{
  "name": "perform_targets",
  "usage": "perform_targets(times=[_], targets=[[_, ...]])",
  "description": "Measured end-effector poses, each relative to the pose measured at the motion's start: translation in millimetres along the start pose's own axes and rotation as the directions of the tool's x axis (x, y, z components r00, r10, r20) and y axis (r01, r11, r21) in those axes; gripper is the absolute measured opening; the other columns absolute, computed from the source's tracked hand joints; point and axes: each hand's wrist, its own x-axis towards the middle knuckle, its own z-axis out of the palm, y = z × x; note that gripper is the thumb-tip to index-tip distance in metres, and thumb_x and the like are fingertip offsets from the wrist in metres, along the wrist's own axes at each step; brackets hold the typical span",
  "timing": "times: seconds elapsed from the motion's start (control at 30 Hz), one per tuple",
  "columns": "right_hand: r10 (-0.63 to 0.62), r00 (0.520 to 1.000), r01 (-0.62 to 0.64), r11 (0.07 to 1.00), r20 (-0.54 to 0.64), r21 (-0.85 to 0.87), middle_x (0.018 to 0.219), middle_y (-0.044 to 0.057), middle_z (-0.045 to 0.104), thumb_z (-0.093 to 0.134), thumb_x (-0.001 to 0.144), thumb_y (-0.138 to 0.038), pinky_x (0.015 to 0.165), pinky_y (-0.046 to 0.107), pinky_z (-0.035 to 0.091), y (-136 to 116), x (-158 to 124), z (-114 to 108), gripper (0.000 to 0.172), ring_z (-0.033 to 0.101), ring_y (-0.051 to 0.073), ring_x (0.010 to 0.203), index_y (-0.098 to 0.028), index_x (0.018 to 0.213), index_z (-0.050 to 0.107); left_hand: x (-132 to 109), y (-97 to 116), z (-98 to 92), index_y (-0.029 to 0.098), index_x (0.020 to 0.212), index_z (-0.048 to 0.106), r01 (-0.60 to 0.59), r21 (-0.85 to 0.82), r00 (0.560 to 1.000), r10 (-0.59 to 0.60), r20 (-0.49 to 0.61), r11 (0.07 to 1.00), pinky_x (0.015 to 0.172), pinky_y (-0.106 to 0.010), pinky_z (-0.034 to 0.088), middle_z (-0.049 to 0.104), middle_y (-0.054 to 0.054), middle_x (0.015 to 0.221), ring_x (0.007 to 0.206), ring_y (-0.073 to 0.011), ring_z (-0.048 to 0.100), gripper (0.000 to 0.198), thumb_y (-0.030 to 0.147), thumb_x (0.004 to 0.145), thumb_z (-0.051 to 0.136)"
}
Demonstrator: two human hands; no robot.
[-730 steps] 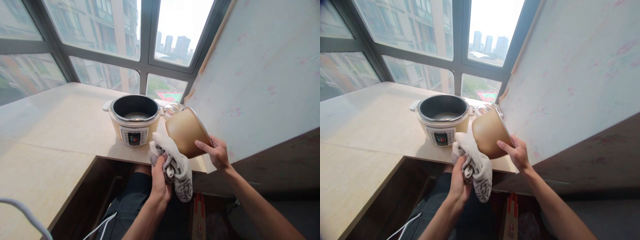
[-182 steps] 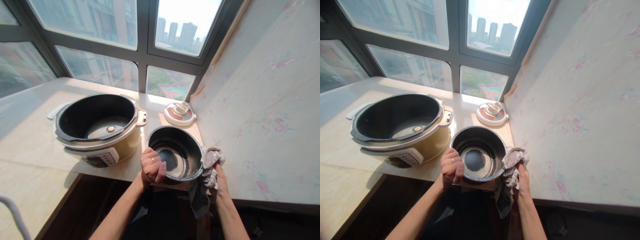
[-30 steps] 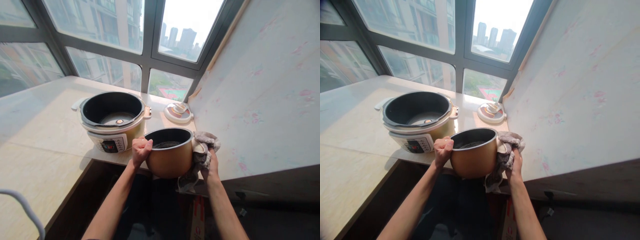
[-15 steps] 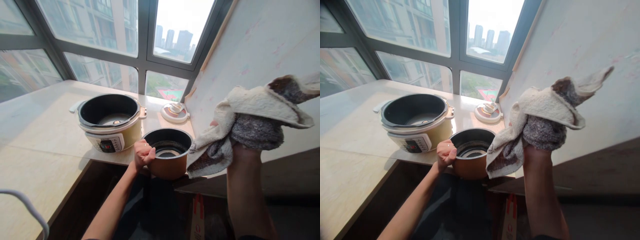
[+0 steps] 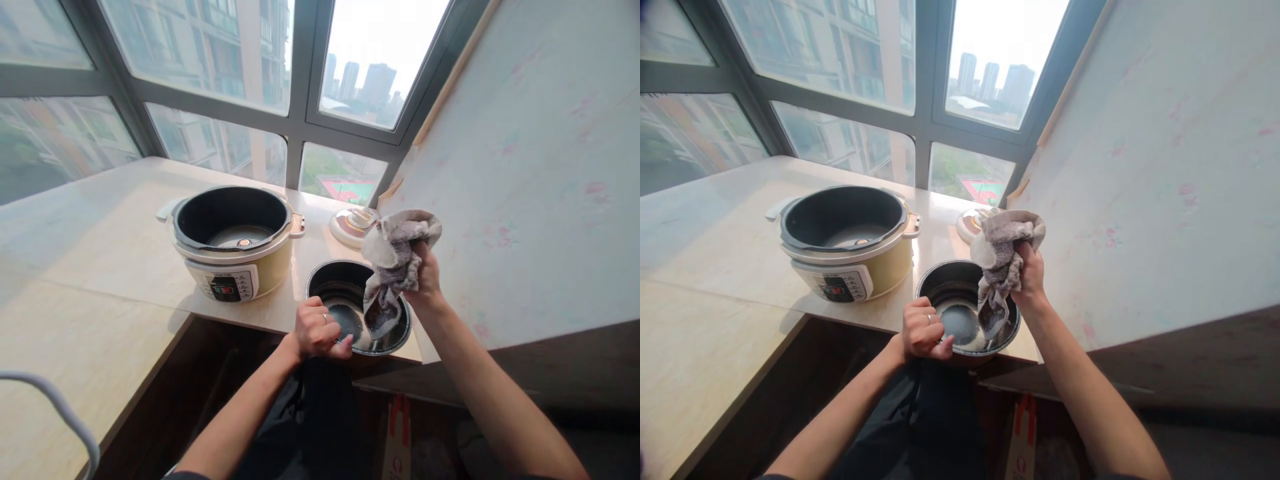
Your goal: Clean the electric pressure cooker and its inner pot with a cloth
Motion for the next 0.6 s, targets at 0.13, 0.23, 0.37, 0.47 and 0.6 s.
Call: perform_targets(times=[0.13, 0.23, 0.37, 0.47, 0.6], targets=[[0.019, 0.976, 0.051, 0.95, 0.217, -0.309, 0.078, -0.001, 0.067, 0.076, 0.06, -0.038, 0.068, 0.028, 0.049, 14, 2, -14, 0.036, 0.06, 0.018, 0.074, -0.017, 0.089, 0.068, -4, 2, 3.3, 0.021, 0.051, 0.03, -0.021, 0.027, 1.0, 0.021, 0.018, 0.999, 0.053, -0.033, 0.022, 0.029, 0.007, 0.042, 0.042, -0.0095, 0.026, 0.047, 0.034, 0.085, 0.059], [0.106, 0.897, 0.158, 0.83, 0.429, -0.535, 0.083, -0.001, 0.07, 0.07, 0.062, -0.032, 0.074, 0.03, 0.049, 18, 9, -21, 0.037, 0.061, 0.021, 0.079, -0.016, 0.096, 0.071, -7, -1, 6.1, 0.02, 0.05, 0.031, -0.02, 0.049, 0.999, 0.019, 0.026, 0.999, 0.054, -0.033, 0.022, 0.03, 0.007, 0.041, 0.042, -0.009, 0.027, 0.049, 0.036, 0.083, 0.063], [0.207, 0.774, 0.391, 0.586, 0.598, -0.71, 0.098, 0.002, 0.072, 0.065, 0.066, -0.026, 0.085, 0.033, 0.048, 22, 12, -23, 0.043, 0.064, 0.024, 0.092, -0.018, 0.108, 0.071, -10, -7, 9.0, 0.02, 0.05, 0.031, -0.031, 0.049, 0.999, 0.029, 0.042, 0.998, 0.054, -0.032, 0.023, 0.03, 0.007, 0.041, 0.042, -0.0089, 0.027, 0.05, 0.038, 0.085, 0.062], [0.295, 0.656, 0.612, 0.33, 0.694, -0.719, 0.109, 0.006, 0.069, 0.066, 0.071, -0.022, 0.085, 0.031, 0.047, 22, 7, -16, 0.037, 0.064, 0.025, 0.1, -0.02, 0.108, 0.07, -12, -11, 11.5, 0.021, 0.05, 0.031, -0.039, 0.043, 0.998, 0.037, 0.044, 0.998, 0.054, -0.033, 0.023, 0.031, 0.007, 0.041, 0.042, -0.0094, 0.028, 0.051, 0.04, 0.085, 0.062], [0.445, 0.572, 0.768, 0.003, 0.689, -0.64, 0.117, 0.01, 0.066, 0.066, 0.079, -0.021, 0.08, 0.029, 0.047, 25, -1, 1, 0.035, 0.065, 0.027, 0.106, -0.021, 0.114, 0.068, -13, -12, 14.6, 0.021, 0.05, 0.032, -0.026, 0.038, 0.999, 0.025, 0.046, 0.999, 0.054, -0.033, 0.024, 0.033, 0.007, 0.042, 0.043, -0.0101, 0.03, 0.051, 0.041, 0.086, 0.064]])
